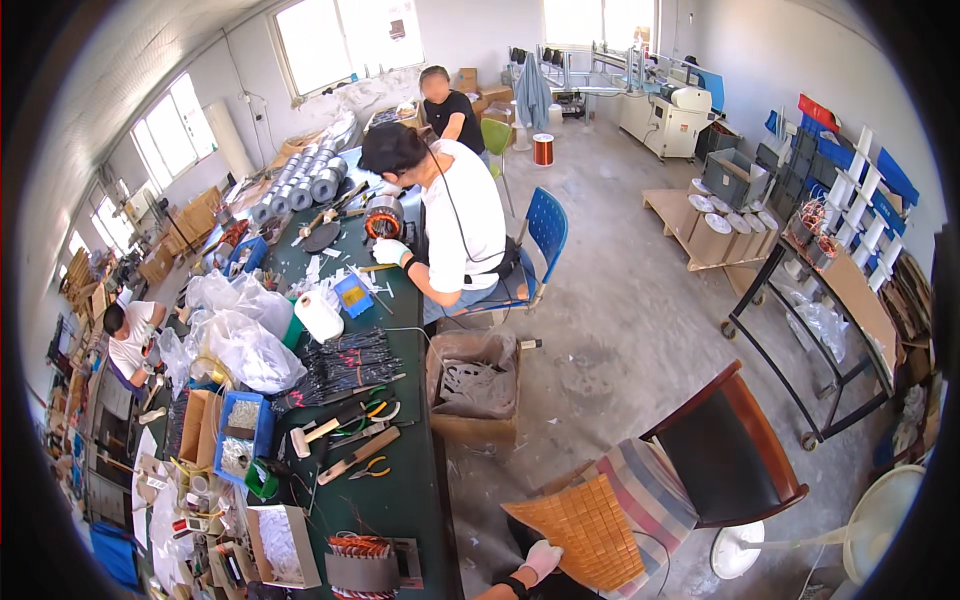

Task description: Assembling and shaping the copper windings of an electric motor stator using various hand tools.

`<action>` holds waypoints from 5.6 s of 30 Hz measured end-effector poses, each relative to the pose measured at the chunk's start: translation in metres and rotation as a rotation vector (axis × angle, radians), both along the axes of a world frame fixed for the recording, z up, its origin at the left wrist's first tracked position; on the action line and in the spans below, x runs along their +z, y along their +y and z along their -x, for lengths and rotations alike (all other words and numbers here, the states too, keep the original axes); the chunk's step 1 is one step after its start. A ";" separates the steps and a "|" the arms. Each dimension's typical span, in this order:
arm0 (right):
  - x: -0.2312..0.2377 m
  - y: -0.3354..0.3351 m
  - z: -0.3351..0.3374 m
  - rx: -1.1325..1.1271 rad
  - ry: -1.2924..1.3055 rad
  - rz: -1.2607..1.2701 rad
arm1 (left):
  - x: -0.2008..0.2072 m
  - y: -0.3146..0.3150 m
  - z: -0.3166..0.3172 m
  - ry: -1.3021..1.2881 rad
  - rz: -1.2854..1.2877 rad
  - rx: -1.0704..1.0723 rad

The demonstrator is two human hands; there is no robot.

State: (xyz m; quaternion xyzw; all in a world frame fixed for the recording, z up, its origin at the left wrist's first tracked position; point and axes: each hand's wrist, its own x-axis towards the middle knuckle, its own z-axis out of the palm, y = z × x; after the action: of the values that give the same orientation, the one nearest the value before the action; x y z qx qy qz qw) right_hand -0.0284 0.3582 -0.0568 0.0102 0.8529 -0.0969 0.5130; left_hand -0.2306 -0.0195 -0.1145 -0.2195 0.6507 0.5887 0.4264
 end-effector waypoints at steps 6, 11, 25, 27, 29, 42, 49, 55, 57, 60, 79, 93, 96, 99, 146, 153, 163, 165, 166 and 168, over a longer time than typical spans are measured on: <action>0.165 0.013 -0.065 0.102 0.672 0.070 | 0.034 0.033 0.043 0.385 -0.030 -0.101; 0.191 0.047 -0.099 0.055 0.502 0.003 | 0.043 0.063 0.048 0.265 -0.411 0.028; 0.202 0.138 -0.200 -0.128 0.016 -0.214 | -0.016 0.101 -0.006 0.288 -0.480 0.023; 0.194 0.148 -0.193 -0.132 -0.050 -0.236 | -0.067 0.082 -0.015 0.257 -0.095 -0.036; 0.195 0.152 -0.201 -0.154 -0.134 -0.267 | -0.086 0.077 -0.009 0.169 0.088 -0.287; 0.267 -0.102 0.058 -0.214 0.452 0.286 | -0.107 0.076 -0.013 0.312 0.169 -0.984; 0.323 -0.139 0.155 0.195 0.540 0.526 | -0.046 -0.032 -0.025 0.437 0.059 -0.345; 0.468 -0.195 0.305 0.595 0.820 0.559 | 0.120 -0.133 -0.056 0.263 -0.225 0.126; 0.524 -0.216 0.344 0.623 0.933 0.513 | 0.185 -0.159 -0.076 0.444 -0.094 0.153; 0.567 -0.249 0.413 0.624 1.114 0.603 | 0.245 -0.188 -0.113 0.633 0.105 0.150; 0.123 -0.474 0.404 1.101 0.179 0.656 | 0.291 -0.235 -0.206 0.081 0.552 0.982; 0.124 -0.630 0.350 0.851 -0.111 1.032 | 0.215 -0.269 -0.136 0.258 0.157 1.844; 0.136 -0.638 0.347 0.874 -0.274 0.935 | 0.226 -0.264 -0.130 0.282 0.014 1.808; 0.127 -0.639 0.341 0.905 -0.298 0.919 | 0.215 -0.256 -0.136 0.357 -0.008 1.799; 0.111 -0.657 0.340 0.796 -0.521 1.015 | 0.201 -0.243 -0.128 0.344 0.320 1.876; 0.127 -0.661 0.340 0.770 -0.512 0.965 | 0.225 -0.247 -0.118 0.361 0.417 1.758; 0.136 -0.650 0.310 0.350 -0.752 0.962 | 0.196 -0.255 -0.150 0.403 -0.028 1.926; 0.141 -0.652 0.314 0.593 -0.592 0.985 | 0.203 -0.253 -0.133 0.500 -0.153 2.145; 0.128 -0.650 0.323 1.019 -0.142 1.207 | 0.194 -0.262 -0.130 0.353 -0.139 2.129; 0.139 -0.652 0.324 0.777 -0.291 1.050 | 0.207 -0.275 -0.119 0.243 -0.124 2.012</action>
State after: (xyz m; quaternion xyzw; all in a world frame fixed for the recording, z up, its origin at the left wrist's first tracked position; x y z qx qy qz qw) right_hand -0.3525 -0.2937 0.0825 -0.5357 0.5562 -0.3049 0.5573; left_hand -0.1116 -0.2948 0.0921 -0.5816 0.1713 0.7256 -0.3255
